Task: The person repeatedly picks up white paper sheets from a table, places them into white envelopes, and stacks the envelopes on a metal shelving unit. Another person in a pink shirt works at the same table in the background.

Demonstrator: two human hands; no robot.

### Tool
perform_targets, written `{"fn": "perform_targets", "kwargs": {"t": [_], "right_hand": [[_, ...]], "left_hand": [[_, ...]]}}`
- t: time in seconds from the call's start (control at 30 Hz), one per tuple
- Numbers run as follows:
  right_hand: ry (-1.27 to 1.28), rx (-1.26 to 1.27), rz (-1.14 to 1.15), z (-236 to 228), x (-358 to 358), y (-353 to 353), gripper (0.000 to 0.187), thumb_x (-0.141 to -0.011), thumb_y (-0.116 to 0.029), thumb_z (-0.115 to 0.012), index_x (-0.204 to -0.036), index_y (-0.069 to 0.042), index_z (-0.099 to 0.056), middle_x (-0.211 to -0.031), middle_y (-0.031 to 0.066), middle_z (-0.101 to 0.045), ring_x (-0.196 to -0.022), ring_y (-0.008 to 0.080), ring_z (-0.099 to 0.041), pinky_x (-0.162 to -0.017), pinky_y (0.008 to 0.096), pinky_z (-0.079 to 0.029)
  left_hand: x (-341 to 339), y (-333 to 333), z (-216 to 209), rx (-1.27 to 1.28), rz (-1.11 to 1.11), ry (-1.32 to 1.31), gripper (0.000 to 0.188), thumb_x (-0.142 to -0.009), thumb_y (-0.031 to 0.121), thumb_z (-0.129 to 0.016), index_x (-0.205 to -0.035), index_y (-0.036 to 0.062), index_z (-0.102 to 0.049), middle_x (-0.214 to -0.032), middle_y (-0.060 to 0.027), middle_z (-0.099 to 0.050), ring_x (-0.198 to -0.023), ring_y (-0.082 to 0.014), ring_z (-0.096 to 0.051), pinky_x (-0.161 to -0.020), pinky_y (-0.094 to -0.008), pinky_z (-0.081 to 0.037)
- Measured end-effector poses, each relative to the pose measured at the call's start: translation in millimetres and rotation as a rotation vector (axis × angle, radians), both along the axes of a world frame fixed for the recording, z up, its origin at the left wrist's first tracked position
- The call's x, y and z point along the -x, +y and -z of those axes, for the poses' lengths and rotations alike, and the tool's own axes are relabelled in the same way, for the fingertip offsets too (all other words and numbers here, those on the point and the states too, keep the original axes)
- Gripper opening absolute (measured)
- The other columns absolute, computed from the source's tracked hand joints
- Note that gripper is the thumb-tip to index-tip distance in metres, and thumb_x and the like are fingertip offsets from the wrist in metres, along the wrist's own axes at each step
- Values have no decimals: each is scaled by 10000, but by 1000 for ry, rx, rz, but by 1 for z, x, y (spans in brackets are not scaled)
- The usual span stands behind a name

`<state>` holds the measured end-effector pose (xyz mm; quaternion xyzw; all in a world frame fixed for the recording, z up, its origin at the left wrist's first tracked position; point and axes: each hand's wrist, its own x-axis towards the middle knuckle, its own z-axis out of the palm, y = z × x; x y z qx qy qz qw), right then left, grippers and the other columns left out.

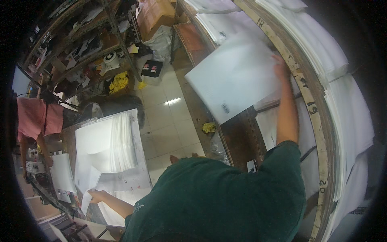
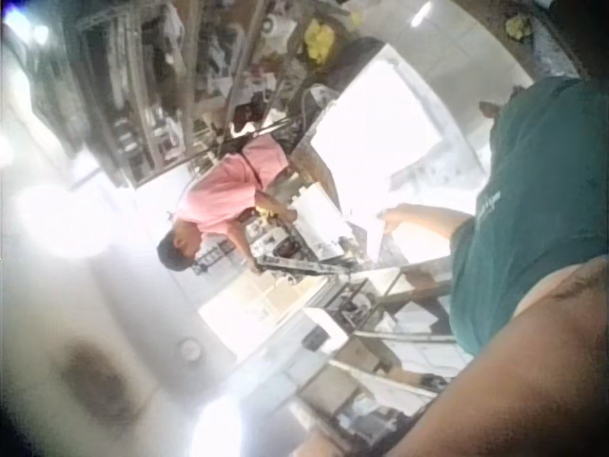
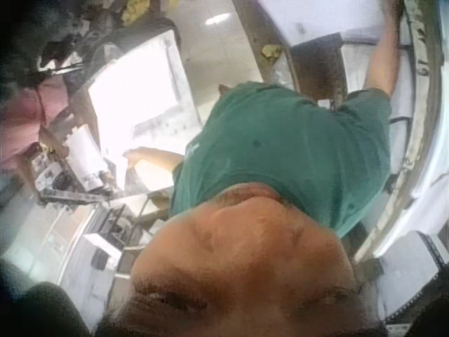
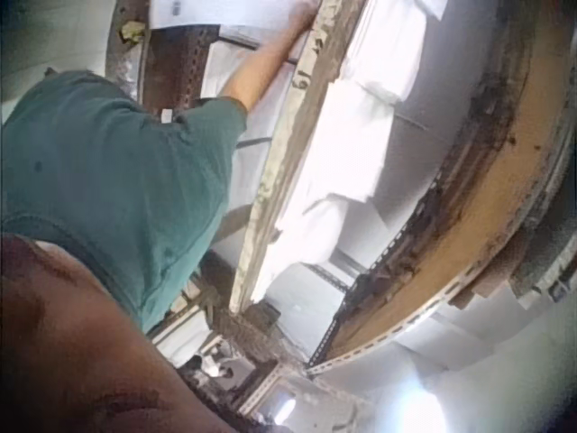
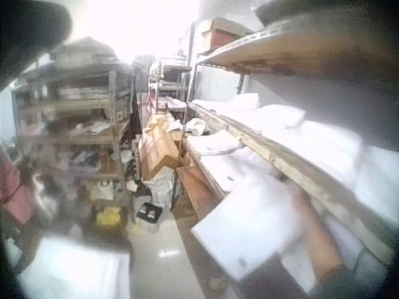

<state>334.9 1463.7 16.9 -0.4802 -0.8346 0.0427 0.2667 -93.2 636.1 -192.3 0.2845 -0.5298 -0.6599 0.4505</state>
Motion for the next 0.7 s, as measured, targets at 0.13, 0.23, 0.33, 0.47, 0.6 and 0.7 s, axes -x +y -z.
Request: {"fn": "perform_targets", "kwargs": {"t": [0.13, 0.23, 0.33, 0.47, 0.6, 0.7], "right_hand": [[-188, 9, 236, 24, -121, 85, 465, -746, -30, -428, -1197, -104, -515, -1241, 152, -492, -1157, 253, -458, -953, 321, -353], [-261, 89, 344, 36, -153, 101, 464, -751, -62, -427, -1206, -115, -501, -1251, 149, -479, -1166, 256, -444, -959, 329, -343], [-283, 131, 369, 52, -160, 111, 465, -757, -94, -426, -1216, -127, -487, -1261, 146, -465, -1174, 259, -430, -964, 338, -333], [-290, 146, 360, 64, -157, 115, 468, -764, -136, -425, -1229, -141, -469, -1275, 142, -446, -1186, 263, -411, -971, 350, -320], [-302, 147, 331, 70, -145, 114, 473, -771, -179, -424, -1243, -156, -451, -1288, 138, -428, -1198, 267, -392, -979, 361, -306], [-307, 145, 330, 71, -146, 114, 478, -777, -211, -423, -1252, -167, -438, -1298, 135, -414, -1207, 270, -377, -984, 370, -297]], "left_hand": [[-28, 12, -27, 69, 54, -182, 521, -770, 63, -643, -1200, -40, -368, -1095, -188, -512, -886, -268, -574, -748, -365, -508], [-44, 16, -57, 177, 171, -162, 599, -784, 78, -635, -1272, -33, -306, -1161, -200, -487, -941, -279, -562, -798, -359, -494], [-70, 49, -114, 191, 166, -184, 594, -794, 89, -629, -1287, -27, -319, -1197, -205, -472, -1024, -293, -530, -858, -363, -470], [-72, 16, -114, 255, 278, -127, 599, -796, 81, -628, -1290, -29, -307, -1209, -203, -464, -1056, -294, -509, -879, -376, -459], [-83, -2, -112, 285, 273, -165, 605, -801, 73, -619, -1299, -25, -290, -1215, -200, -459, -1052, -295, -508, -885, -390, -456], [-98, 35, -131, 303, 297, -117, 590, -804, 73, -616, -1294, -22, -303, -1214, -203, -459, -1036, -296, -516, -879, -396, -461]]}}
